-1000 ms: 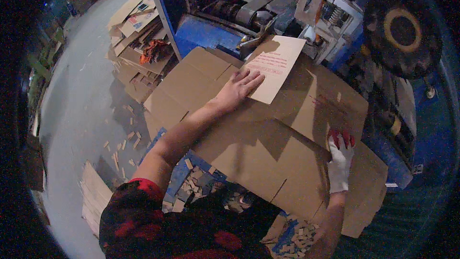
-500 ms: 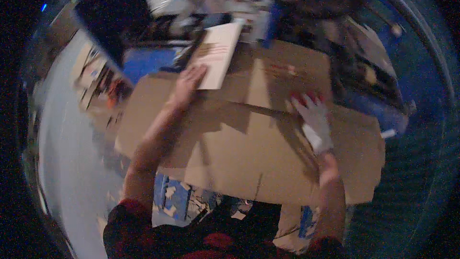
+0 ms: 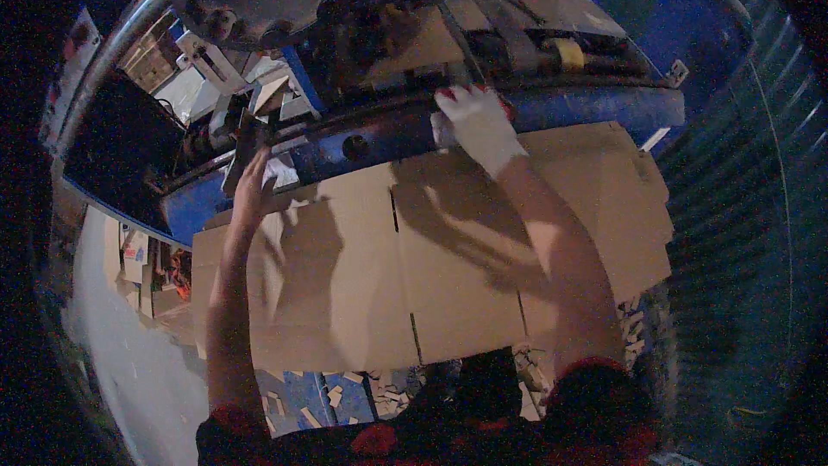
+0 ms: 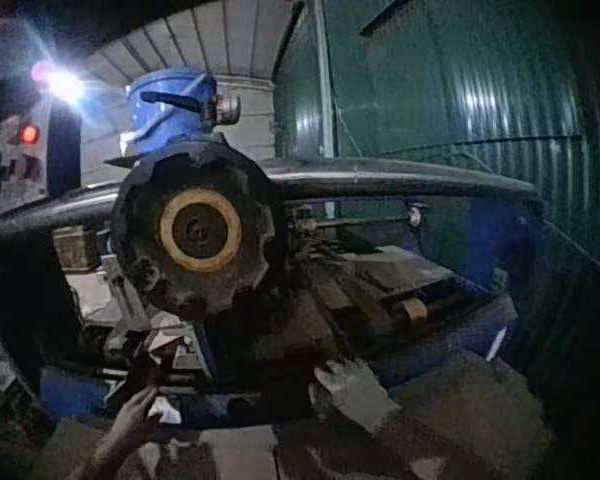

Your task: The person repeatedly picks up flat cardboard sheets, folds them into box shapes, and places them into a blue machine that appears to seal or staple the edges. The person handles each box individually, aligning it on the machine before feeding it through. Finished boxes are stacked nearby.

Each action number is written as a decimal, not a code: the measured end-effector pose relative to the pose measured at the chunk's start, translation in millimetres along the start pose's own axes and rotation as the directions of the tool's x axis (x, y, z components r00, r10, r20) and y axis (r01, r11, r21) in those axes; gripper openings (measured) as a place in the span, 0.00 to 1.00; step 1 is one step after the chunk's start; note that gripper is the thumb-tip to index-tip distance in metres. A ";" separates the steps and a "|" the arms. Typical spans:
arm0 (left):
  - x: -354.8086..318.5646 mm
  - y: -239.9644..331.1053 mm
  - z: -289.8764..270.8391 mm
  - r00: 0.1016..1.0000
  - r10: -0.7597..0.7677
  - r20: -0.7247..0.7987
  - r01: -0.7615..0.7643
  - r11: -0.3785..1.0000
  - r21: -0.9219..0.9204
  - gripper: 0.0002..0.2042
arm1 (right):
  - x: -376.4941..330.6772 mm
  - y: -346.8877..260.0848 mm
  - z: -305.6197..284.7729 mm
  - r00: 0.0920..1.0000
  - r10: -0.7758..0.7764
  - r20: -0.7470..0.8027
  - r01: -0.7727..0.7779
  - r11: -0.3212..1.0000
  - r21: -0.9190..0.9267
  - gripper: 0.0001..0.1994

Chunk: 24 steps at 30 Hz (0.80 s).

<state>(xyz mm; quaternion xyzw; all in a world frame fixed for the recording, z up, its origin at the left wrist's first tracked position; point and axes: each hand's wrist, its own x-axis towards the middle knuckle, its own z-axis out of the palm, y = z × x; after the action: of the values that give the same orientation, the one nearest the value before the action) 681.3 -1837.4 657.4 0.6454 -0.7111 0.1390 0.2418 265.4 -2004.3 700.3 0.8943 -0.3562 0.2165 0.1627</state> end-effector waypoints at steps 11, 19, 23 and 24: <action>-358.6 -62.3 -153.9 0.576 -0.782 0.239 0.813 0.578 -0.069 0.21 | -289.0 -57.0 -146.7 0.742 0.639 0.203 -0.602 0.769 -0.215 0.31; -345.6 -64.9 -160.3 0.723 -0.690 -0.028 0.671 0.692 0.267 0.27 | -347.1 -69.8 -116.8 -0.022 0.979 -0.202 -0.851 0.087 0.517 0.41; -315.9 -28.3 -193.1 0.758 -0.618 -0.211 0.652 0.710 0.264 0.30 | -357.1 -51.4 -103.7 0.196 0.952 0.235 -0.271 -0.178 0.946 0.38; -308.5 -14.4 -194.5 0.753 -0.531 -0.389 0.647 0.706 0.288 0.30 | -354.3 -52.0 -110.5 0.053 0.955 0.293 -0.268 -0.269 0.925 0.36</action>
<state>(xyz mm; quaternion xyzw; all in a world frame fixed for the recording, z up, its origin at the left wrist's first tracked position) 742.9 -1477.7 658.6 0.8493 -0.3783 0.2866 0.2314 41.1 -1718.3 609.2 0.2510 -0.5540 0.6882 -0.3955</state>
